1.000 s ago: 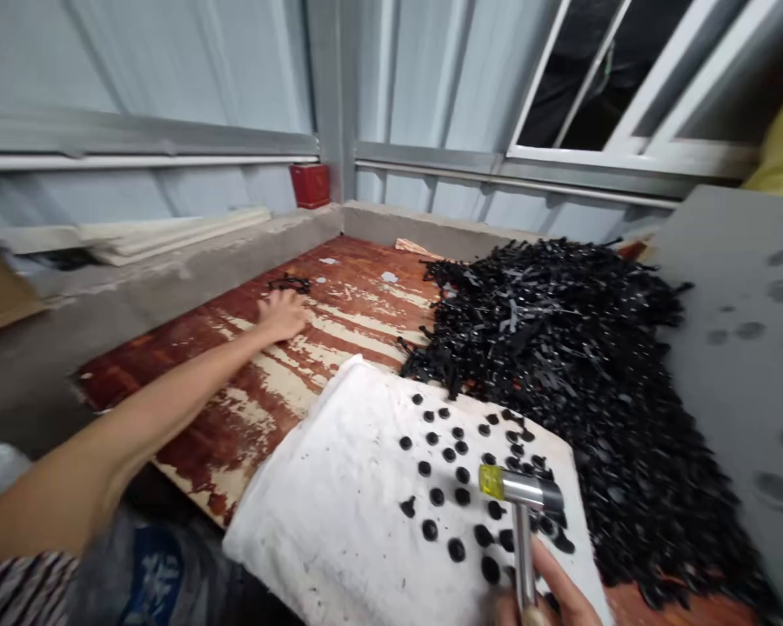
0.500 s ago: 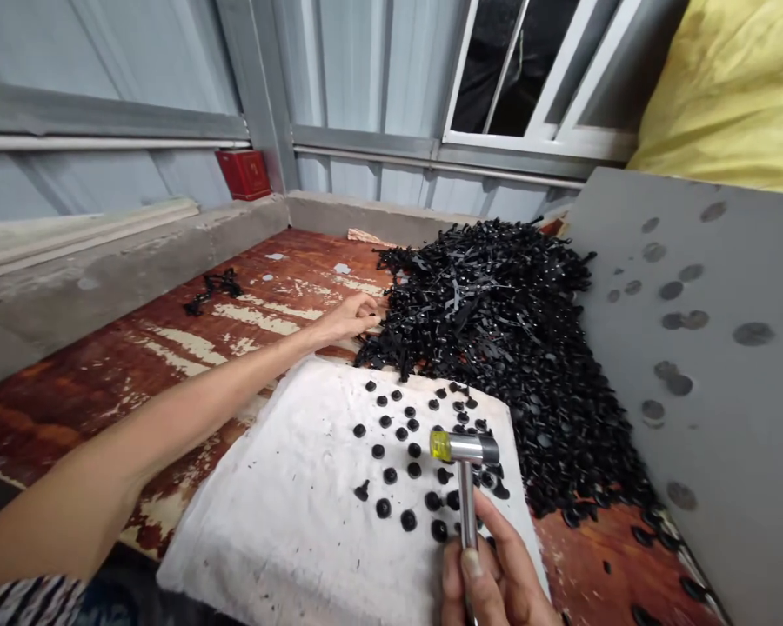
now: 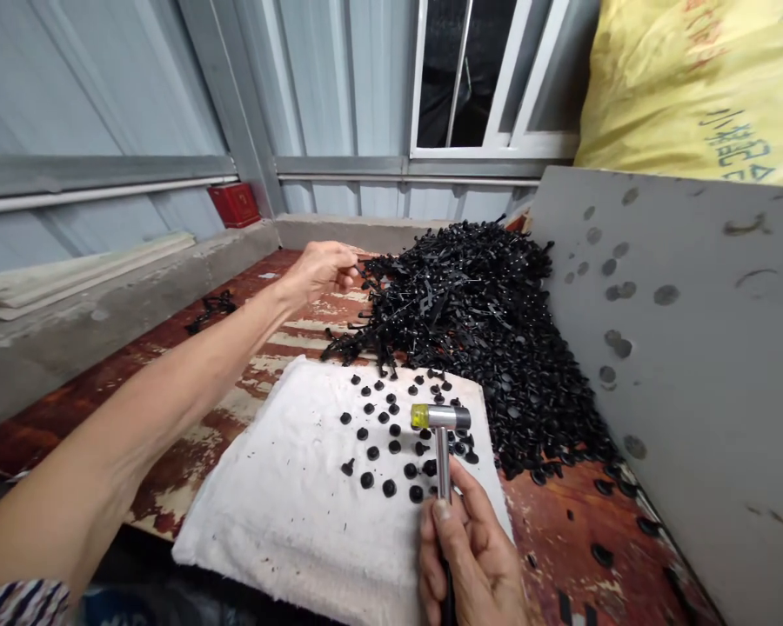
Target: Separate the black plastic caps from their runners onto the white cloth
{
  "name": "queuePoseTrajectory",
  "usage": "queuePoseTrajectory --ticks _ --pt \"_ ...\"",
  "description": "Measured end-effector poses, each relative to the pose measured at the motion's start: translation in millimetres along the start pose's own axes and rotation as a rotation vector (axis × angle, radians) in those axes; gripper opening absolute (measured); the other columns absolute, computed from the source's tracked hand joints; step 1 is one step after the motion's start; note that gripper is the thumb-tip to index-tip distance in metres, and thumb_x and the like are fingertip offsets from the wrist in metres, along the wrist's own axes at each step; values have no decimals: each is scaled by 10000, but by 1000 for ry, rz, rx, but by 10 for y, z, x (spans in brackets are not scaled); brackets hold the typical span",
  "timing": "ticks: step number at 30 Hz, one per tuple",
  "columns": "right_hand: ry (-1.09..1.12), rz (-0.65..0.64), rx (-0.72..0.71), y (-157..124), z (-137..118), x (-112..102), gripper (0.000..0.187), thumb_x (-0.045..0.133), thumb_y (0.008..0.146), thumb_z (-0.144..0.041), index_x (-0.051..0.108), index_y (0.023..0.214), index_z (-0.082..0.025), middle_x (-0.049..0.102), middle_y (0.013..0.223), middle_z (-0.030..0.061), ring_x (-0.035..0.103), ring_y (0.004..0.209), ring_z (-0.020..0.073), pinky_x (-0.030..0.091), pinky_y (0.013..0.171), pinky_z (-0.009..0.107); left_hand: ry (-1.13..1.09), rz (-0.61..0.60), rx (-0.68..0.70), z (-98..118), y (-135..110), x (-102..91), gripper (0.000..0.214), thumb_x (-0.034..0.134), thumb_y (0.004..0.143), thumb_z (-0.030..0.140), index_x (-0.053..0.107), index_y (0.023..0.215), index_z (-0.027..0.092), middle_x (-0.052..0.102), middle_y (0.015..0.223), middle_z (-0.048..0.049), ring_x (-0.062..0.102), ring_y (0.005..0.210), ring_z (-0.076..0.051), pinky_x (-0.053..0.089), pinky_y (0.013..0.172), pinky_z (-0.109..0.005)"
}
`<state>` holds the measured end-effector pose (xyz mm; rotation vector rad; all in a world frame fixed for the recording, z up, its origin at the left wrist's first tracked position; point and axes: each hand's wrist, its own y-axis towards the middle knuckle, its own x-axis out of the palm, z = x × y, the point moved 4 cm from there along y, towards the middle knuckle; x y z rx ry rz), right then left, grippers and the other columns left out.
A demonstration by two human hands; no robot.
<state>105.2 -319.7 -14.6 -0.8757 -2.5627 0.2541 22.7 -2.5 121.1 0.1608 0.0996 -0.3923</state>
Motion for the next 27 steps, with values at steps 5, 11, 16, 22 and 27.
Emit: queuePoseTrajectory --ticks 5,11,16,22,27 --pt "4 -130 -63 112 3 -18 491 793 689 -549 530 924 -208 415 532 -111 309 346 31 319 279 140 -296 -119 -345 -96 -630 14 143 553 835 88 569 700 129 615 566 -11 561 442 -92 505 503 -235" --pt "-95 -136 -171 88 -85 -88 427 764 744 -496 496 940 -227 517 605 -83 417 397 63 365 304 162 -423 -236 -667 -346 -1585 158 181 532 856 56 586 696 121 627 570 -30 578 427 -118 504 434 -245" --pt "-168 -171 -233 -87 -150 -11 345 714 810 -456 512 953 -216 524 577 -78 433 402 69 373 309 157 -472 -197 -839 -496 -2017 246 269 470 908 46 589 673 100 642 570 -51 585 410 -120 506 408 -236" --pt "-199 -150 -324 -174 -161 32 328 748 784 -414 525 919 -215 568 618 -72 447 382 58 398 303 156 -563 -252 -855 -561 -2276 255 270 459 924 57 616 706 83 665 590 -71 626 449 -136 549 449 -248" --pt "-130 -184 -289 -183 -127 43 336 707 810 -486 509 884 -225 637 763 -36 487 392 57 386 290 163 -600 -388 -701 -555 -2413 236 120 557 873 55 614 773 86 685 641 -58 657 507 -138 585 529 -267"
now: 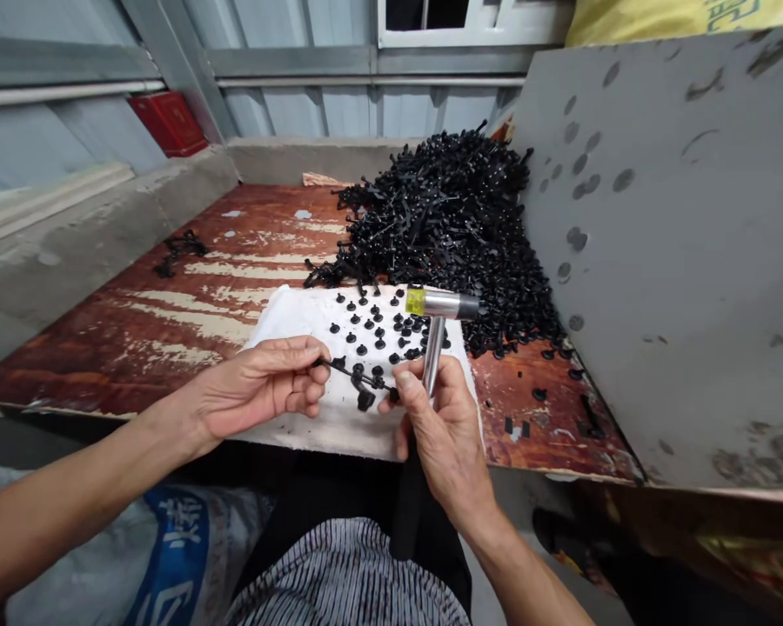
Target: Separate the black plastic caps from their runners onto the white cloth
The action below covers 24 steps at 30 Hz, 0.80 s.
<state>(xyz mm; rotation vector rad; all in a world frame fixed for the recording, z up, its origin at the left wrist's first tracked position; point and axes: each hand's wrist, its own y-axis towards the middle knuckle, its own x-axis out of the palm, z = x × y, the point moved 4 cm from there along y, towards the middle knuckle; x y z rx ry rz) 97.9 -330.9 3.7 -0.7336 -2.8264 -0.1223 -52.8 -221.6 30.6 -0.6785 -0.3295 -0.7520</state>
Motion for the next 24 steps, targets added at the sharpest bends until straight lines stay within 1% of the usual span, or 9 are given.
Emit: queuePoseTrajectory --ticks 2,5,8,11,14,17,19,22,24 --pt "29 -19 59 -7 10 23 355 732 782 -485 508 866 -222 639 780 -34 501 399 59 381 285 161 36 -65 42 -33 -45 1 61 649 832 100 601 793 104 696 670 -49 670 542 -140 589 568 -271" --pt "70 -25 102 -12 8 47 350 780 733 -417 515 825 -209 625 772 -50 468 367 36 359 275 148 110 -115 74 -99 -112 -30 169 734 782 203 584 815 134 706 692 -35 683 586 -141 578 622 -269" --pt "84 -17 52 -7 -13 59 310 786 722 -336 520 806 -200 631 802 -57 417 334 8 336 274 138 287 -131 65 -163 -166 -77 200 741 760 256 590 826 142 701 708 -27 677 624 -127 550 672 -256" --pt "39 -3 -18 0 -31 79 257 762 740 -286 527 796 -200 625 795 -54 445 372 19 357 300 141 555 -157 54 -159 -200 -81 185 707 761 277 608 835 139 670 740 -11 648 678 -114 505 694 -238" --pt "-19 -8 -69 4 -34 137 215 733 762 -265 528 798 -208 618 800 -51 452 394 26 359 319 153 878 -205 121 -75 -206 -13 230 651 802 348 635 898 139 604 742 17 557 663 -95 418 611 -205" --pt "-103 -17 -107 3 -28 215 174 695 793 -272 532 815 -219 615 831 -38 446 417 33 371 342 178 1102 -210 173 -27 -178 53 300 579 853 424 624 911 133 470 632 58 397 559 -73 286 495 -198" --pt "-164 -30 -121 3 -23 265 151 671 809 -278 531 815 -221 615 849 -23 455 454 46 381 364 191 1105 -198 173 -41 -149 66 273 525 881 396 599 851 136 436 602 64 363 530 -70 262 475 -201" --pt "-230 -82 -120 6 -4 328 123 638 819 -267 529 795 -216 618 858 -5 463 507 62 378 389 199 1044 -217 169 -92 -122 54 220 456 897 298 572 789 145 529 650 34 456 573 -81 332 527 -197" --pt "-252 -124 -118 11 20 361 109 617 821 -246 522 777 -214 608 852 -7 454 515 63 371 393 199 1113 -213 191 -103 -128 36 220 442 902 284 566 779 151 546 668 25 480 599 -92 353 553 -205"
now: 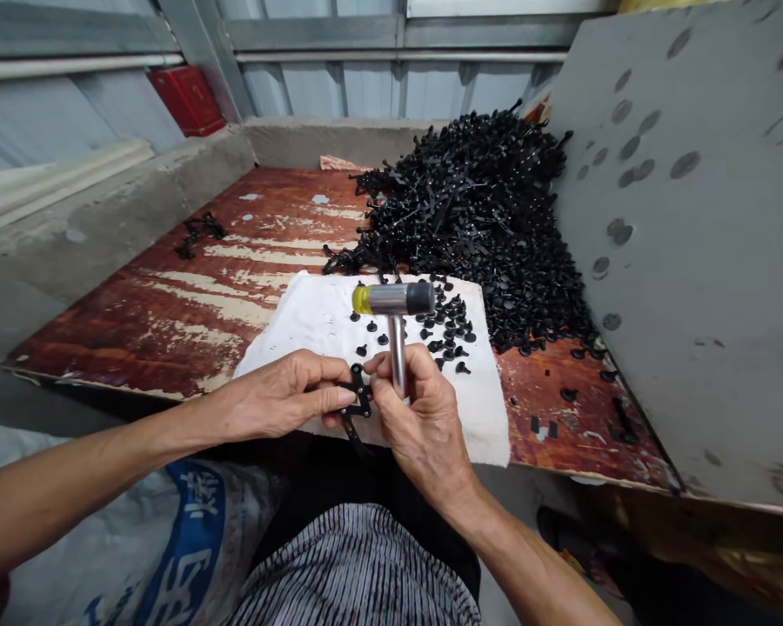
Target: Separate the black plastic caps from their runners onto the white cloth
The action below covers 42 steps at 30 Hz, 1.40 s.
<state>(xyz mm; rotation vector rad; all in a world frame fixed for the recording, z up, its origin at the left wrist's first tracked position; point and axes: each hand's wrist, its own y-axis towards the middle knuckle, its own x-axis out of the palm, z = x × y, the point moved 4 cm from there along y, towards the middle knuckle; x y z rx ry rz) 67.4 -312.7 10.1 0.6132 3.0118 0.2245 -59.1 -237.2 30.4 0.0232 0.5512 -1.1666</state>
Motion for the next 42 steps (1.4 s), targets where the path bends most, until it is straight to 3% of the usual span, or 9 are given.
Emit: queuePoseTrajectory --ticks 5,11,17,25,29,33,38,42 --pt "38 -20 4 26 43 65 104 604 813 -239 512 772 -212 584 807 -21 434 460 52 374 372 199 374 92 -26 38 -60 -59 234 448 908 278 513 713 166 490 646 23 451 620 -111 342 594 -235" --pt "116 -113 71 84 39 104 179 604 833 -325 478 783 -208 619 900 1 503 466 61 458 394 222 476 147 -6 60 -61 -126 203 414 914 228 596 853 162 585 718 -1 513 664 -128 373 638 -248" --pt "-8 -167 3 136 75 94 131 606 835 -273 514 767 -209 480 651 -47 410 506 81 329 423 212 262 -69 32 -5 9 -118 253 405 919 240 632 893 132 596 719 -1 504 618 -112 380 574 -221" --pt "29 -57 24 127 109 128 126 597 838 -251 503 762 -214 471 626 -49 426 516 83 339 424 206 391 166 -24 9 -37 -52 235 422 930 302 600 864 164 607 761 -19 517 691 -143 391 670 -268" --pt "57 -78 77 124 72 72 191 628 850 -364 526 804 -209 573 708 -13 552 569 111 399 381 190 229 168 -13 -41 53 -176 247 439 895 271 534 695 162 518 655 14 464 635 -114 358 606 -234" --pt "109 26 137 96 85 -107 317 699 795 -471 529 864 -213 643 942 48 666 678 171 451 335 200 63 215 -33 -221 135 -386 313 480 873 357 484 628 161 383 596 44 339 560 -84 272 514 -207" --pt "148 75 200 47 219 -216 353 731 769 -478 517 840 -208 678 845 38 621 557 134 436 329 191 -36 215 -63 -337 204 -453 317 524 848 387 488 627 164 372 556 54 305 513 -71 240 483 -203" --pt "173 65 215 41 287 -217 352 738 765 -470 513 848 -213 673 747 12 594 503 126 417 317 185 -39 223 -30 -291 290 -455 303 508 857 345 527 629 147 497 611 15 385 550 -77 288 507 -204"
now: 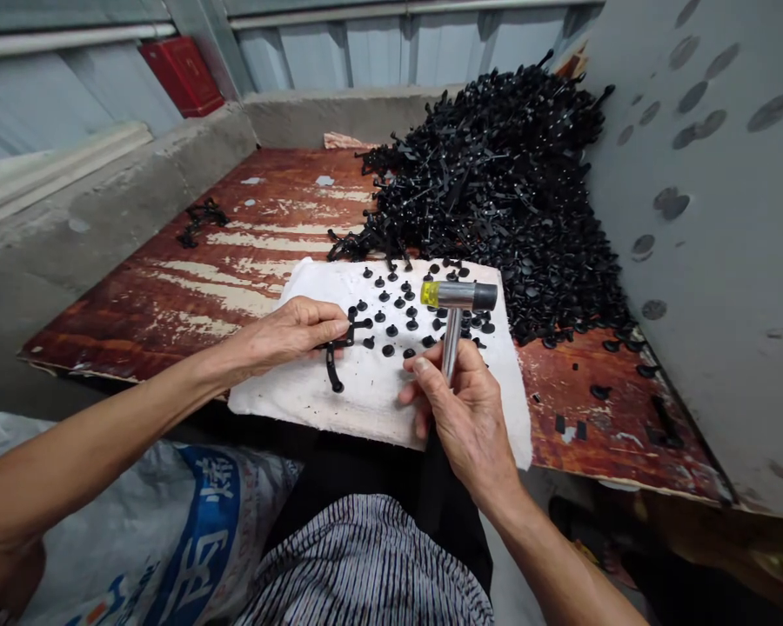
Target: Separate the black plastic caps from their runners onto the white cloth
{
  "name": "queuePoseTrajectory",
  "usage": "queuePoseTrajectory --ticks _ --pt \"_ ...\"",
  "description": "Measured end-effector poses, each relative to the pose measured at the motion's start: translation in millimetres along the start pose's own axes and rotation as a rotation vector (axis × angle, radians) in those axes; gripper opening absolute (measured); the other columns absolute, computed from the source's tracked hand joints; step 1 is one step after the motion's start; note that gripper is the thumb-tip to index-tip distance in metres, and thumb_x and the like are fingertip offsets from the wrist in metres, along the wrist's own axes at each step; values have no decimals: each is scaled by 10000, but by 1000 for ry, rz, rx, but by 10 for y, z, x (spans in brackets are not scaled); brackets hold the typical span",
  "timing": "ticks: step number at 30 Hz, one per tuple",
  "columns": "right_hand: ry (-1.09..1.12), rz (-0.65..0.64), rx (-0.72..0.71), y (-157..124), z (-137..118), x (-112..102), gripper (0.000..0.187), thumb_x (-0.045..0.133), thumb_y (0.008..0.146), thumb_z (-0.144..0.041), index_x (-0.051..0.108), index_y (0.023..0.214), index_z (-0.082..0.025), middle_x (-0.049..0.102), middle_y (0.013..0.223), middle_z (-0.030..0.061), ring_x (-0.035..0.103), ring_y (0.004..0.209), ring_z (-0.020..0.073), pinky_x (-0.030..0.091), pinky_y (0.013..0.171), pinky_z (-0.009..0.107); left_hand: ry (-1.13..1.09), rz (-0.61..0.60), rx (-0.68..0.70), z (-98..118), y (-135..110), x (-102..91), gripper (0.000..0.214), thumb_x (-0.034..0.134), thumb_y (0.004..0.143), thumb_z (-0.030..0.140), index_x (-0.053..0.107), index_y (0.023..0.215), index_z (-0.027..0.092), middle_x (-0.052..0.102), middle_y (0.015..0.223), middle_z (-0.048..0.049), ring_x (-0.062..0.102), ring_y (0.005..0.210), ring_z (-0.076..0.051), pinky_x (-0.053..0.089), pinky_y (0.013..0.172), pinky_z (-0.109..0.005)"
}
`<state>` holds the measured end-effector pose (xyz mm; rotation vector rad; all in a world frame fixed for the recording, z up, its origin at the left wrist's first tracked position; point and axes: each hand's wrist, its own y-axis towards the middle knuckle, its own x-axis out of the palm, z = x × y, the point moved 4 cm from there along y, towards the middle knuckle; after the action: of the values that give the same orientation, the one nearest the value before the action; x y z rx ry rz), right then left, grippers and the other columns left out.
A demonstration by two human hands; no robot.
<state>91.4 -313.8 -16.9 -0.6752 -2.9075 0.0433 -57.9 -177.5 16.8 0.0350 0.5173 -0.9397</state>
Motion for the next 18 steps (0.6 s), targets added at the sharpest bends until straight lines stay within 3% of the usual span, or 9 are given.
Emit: queuePoseTrajectory --ticks 4,12,18 --pt "-2 -7 7 13 4 -6 333 731 776 -461 517 849 -216 665 706 0 577 474 122 400 306 183 9 2 26 27 87 35 263 488 876 308 592 712 130 595 712 -18 411 570 -75 301 516 -205" --pt "-8 -12 17 6 13 -11 337 730 771 -467 514 847 -220 661 700 -3 564 457 121 394 307 193 38 60 74 83 142 40 257 466 893 297 601 737 143 503 641 25 382 567 -76 298 524 -210" --pt "-9 -4 20 0 18 -18 337 739 769 -462 520 844 -217 673 710 2 571 468 121 390 311 187 56 38 77 9 146 47 253 498 872 323 625 750 141 578 699 -7 462 629 -99 366 562 -217"
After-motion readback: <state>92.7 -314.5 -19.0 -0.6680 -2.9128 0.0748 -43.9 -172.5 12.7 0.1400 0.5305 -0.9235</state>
